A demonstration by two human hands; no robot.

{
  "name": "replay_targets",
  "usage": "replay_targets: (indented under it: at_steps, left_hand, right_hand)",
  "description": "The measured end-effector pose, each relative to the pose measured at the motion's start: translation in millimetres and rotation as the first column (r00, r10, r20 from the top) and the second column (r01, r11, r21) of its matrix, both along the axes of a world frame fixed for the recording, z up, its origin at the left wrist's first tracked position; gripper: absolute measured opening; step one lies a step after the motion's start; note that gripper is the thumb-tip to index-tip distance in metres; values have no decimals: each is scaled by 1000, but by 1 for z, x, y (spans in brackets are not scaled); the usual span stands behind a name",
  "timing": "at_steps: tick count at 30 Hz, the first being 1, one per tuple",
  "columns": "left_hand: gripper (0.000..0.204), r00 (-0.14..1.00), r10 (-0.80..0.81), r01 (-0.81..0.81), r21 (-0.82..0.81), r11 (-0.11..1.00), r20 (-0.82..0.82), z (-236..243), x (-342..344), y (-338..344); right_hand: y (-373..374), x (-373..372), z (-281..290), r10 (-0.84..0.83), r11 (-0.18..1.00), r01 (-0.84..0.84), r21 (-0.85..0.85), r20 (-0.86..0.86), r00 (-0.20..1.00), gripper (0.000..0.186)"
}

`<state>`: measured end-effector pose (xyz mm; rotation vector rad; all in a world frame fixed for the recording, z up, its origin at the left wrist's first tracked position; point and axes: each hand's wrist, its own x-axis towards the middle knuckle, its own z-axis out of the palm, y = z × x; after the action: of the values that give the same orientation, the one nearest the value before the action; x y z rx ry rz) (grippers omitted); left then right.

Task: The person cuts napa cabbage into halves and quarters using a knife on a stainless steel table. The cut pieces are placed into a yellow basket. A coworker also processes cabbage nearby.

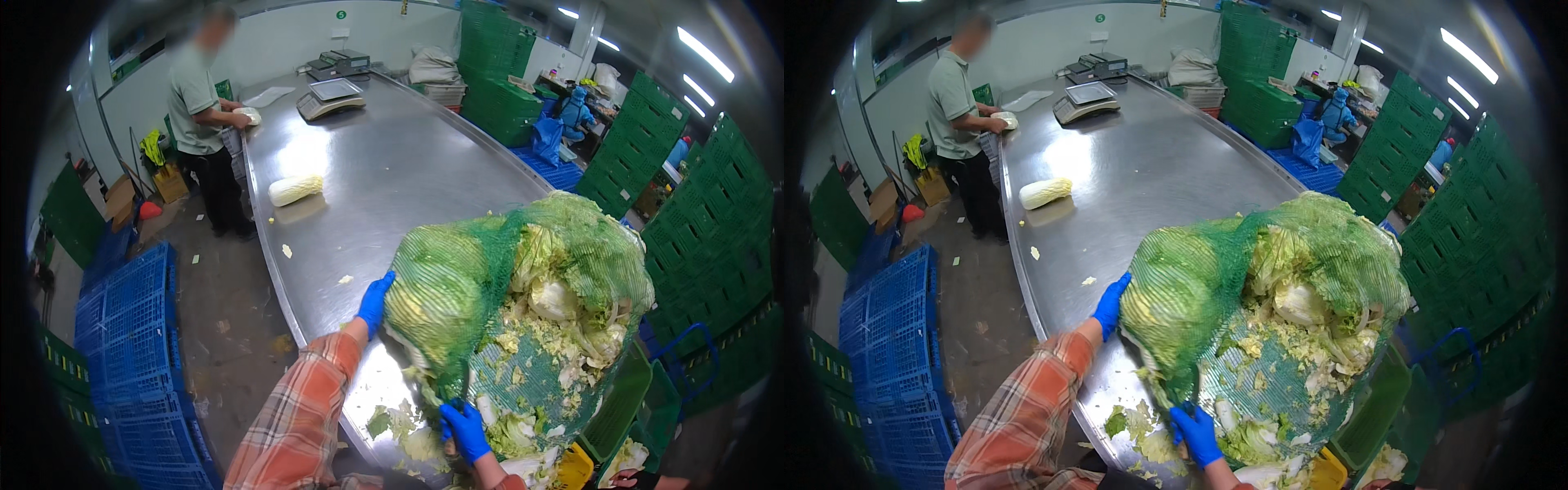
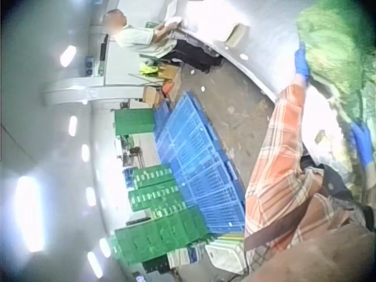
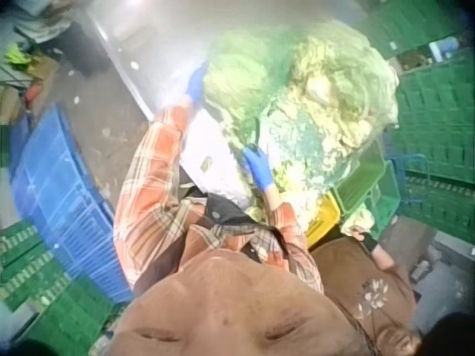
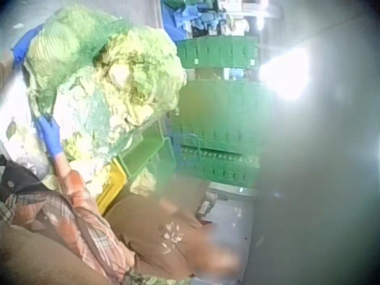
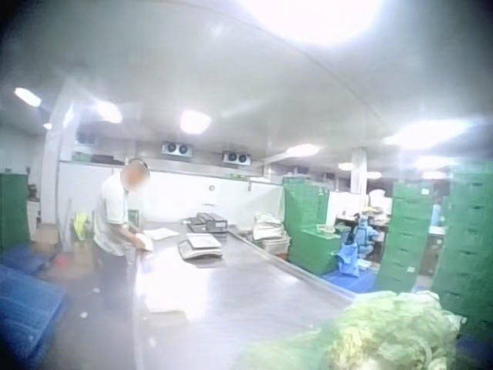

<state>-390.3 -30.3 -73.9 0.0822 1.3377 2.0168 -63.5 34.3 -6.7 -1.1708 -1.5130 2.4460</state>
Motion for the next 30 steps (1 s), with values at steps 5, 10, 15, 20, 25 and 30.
replay_targets:
  at_steps: [5,10,15,20,25,30]
  left_hand:
    - [70,956,130,-197,-252,948,-261,9,105,38]
    - [61,940,-317,331,-103,938,128,38,226,103]
    - [26,518,-732,847,141,513,-443,-45,225,180]
    - [26,233,-897,890,-290,353,-376,-58,179,152]
    - [20,308,-949,597,-763,246,-65,37,122,88]
    - [32,-13,-299,255,-293,922,-954,160,194,92]
  right_hand:
    - [51,80,20,-433,897,395,-199,-224,873,8]
    - [69,174,76,-523,796,572,197,-252,814,20]
    - [40,181,47,29,527,-4,850,-13,1000,29]
    - [-22,190,-44,-117,649,-9,761,112,987,38]
    - [-39,186,-66,-201,677,101,729,51,978,44]
    - [-34,166,-63,-138,517,-119,848,220,966,41]
